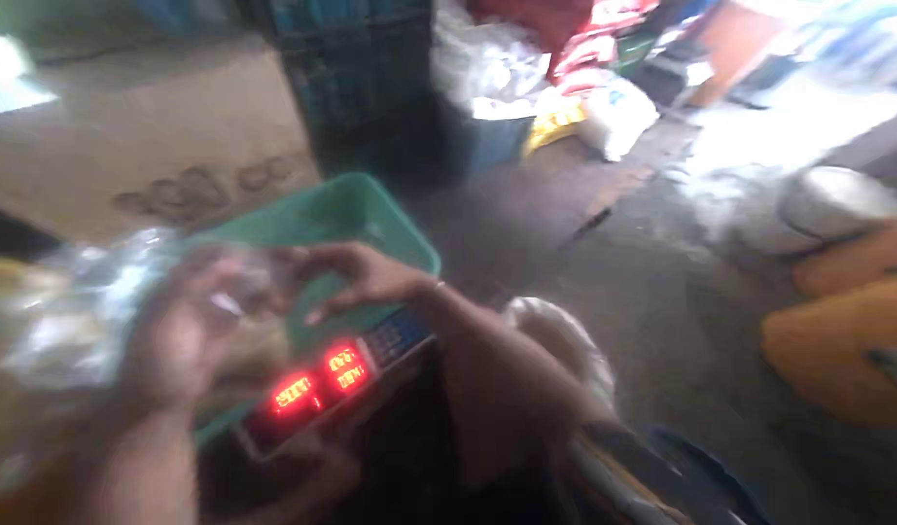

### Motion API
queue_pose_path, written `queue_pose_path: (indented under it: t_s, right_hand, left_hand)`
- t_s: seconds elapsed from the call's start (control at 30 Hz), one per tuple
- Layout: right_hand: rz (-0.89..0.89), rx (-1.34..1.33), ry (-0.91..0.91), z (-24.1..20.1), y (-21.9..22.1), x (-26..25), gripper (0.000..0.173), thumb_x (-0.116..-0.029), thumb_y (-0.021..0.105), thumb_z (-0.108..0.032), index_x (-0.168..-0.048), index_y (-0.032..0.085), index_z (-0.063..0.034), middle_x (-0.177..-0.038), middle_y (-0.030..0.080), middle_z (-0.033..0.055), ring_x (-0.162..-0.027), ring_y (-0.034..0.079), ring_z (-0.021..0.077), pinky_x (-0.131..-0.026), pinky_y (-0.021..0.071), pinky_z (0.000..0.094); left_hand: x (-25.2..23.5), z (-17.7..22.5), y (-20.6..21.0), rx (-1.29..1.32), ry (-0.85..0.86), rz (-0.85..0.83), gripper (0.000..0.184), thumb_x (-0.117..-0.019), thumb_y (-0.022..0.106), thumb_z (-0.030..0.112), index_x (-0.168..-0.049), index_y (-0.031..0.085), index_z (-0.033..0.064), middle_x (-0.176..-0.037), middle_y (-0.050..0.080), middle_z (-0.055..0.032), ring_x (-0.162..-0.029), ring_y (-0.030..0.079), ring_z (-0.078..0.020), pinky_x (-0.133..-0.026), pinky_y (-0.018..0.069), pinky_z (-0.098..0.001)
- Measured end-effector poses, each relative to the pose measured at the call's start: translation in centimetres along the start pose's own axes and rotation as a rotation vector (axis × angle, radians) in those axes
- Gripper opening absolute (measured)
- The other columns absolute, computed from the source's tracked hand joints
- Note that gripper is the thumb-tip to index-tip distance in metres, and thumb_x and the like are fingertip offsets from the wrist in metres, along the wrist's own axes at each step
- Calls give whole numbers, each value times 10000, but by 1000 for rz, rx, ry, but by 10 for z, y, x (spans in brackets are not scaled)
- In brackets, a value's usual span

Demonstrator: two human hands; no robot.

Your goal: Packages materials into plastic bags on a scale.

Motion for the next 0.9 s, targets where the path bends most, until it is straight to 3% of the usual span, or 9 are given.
queue_pose_path:
  t_s: [0.13,0.27,0.37,0.5,0.57,0.63,0.7,0.8,0.9]
  right_hand:
    - [-107,-50,156,2,1,3,118,-882,652,143,-991,685,115,-861,708,87,-768,653,57,-739,561,230]
    - [-78,55,313,5,-15,3,113,-980,578,64,-966,683,102,-807,674,63,-708,614,54,-661,530,231]
    - [106,71,432,-4,-28,4,207,-1051,533,-33,-1005,674,111,-800,657,69,-689,592,53,-646,519,227]
    - [323,-64,505,-5,-45,5,275,-1091,496,-137,-1081,668,77,-849,680,50,-698,609,51,-648,533,239]
    - [373,-116,527,-4,-49,6,291,-1100,468,-143,-1072,667,68,-842,677,56,-680,610,52,-622,534,228]
    - [437,-15,508,-2,-48,7,297,-1100,483,-158,-1049,670,68,-828,678,70,-672,615,64,-616,540,237]
    - [526,303,477,-1,-41,8,290,-1070,569,-172,-959,690,68,-763,666,105,-624,600,121,-590,533,290]
    - [583,571,406,7,-24,4,293,-1001,692,-178,-812,690,46,-666,628,121,-575,593,188,-551,518,372]
    - [546,523,362,13,-4,0,293,-999,684,-144,-791,688,63,-650,613,118,-594,574,176,-588,500,372]
  left_hand:
    - [-10,-28,-30,86,11,231,339,-1130,301,245,-1209,598,101,-1145,731,-6,-953,726,-109,-850,600,-253]
    - [-12,-23,-9,109,-220,770,265,-1112,239,124,-1067,500,104,-863,617,66,-788,636,-15,-786,534,-159]
    - [-12,-42,-45,117,-198,650,295,-1142,276,208,-1118,524,51,-859,689,20,-760,695,-66,-740,589,-212]
    - [-18,-45,-35,-163,-297,584,258,-1125,383,195,-1206,540,7,-872,657,36,-733,655,-19,-714,558,-186]
    - [-15,-39,-19,-470,-276,609,351,-1086,497,186,-1344,471,-50,-1081,619,-73,-925,640,-66,-846,545,-237]
    - [-9,-25,3,-722,-228,632,589,-1054,566,212,-1479,363,-141,-1393,534,-325,-1292,556,-346,-1114,421,-464]
    - [-3,-21,19,-855,-88,613,608,-1048,564,229,-1467,369,-166,-1406,505,-380,-1312,535,-437,-1122,412,-524]
    - [-2,-36,31,-757,159,398,511,-1021,607,260,-1315,490,-141,-1146,627,-242,-971,637,-163,-857,541,-291]
    - [-3,-50,47,-502,72,162,472,-929,726,325,-1211,592,-28,-1063,662,-4,-878,653,26,-777,574,-178]
Point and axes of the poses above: each hand's wrist, its own x-axis away from the middle knuckle, its own y-axis out of the palm, z = x × y, the point moved 1 cm from there along -x, towards the middle knuckle
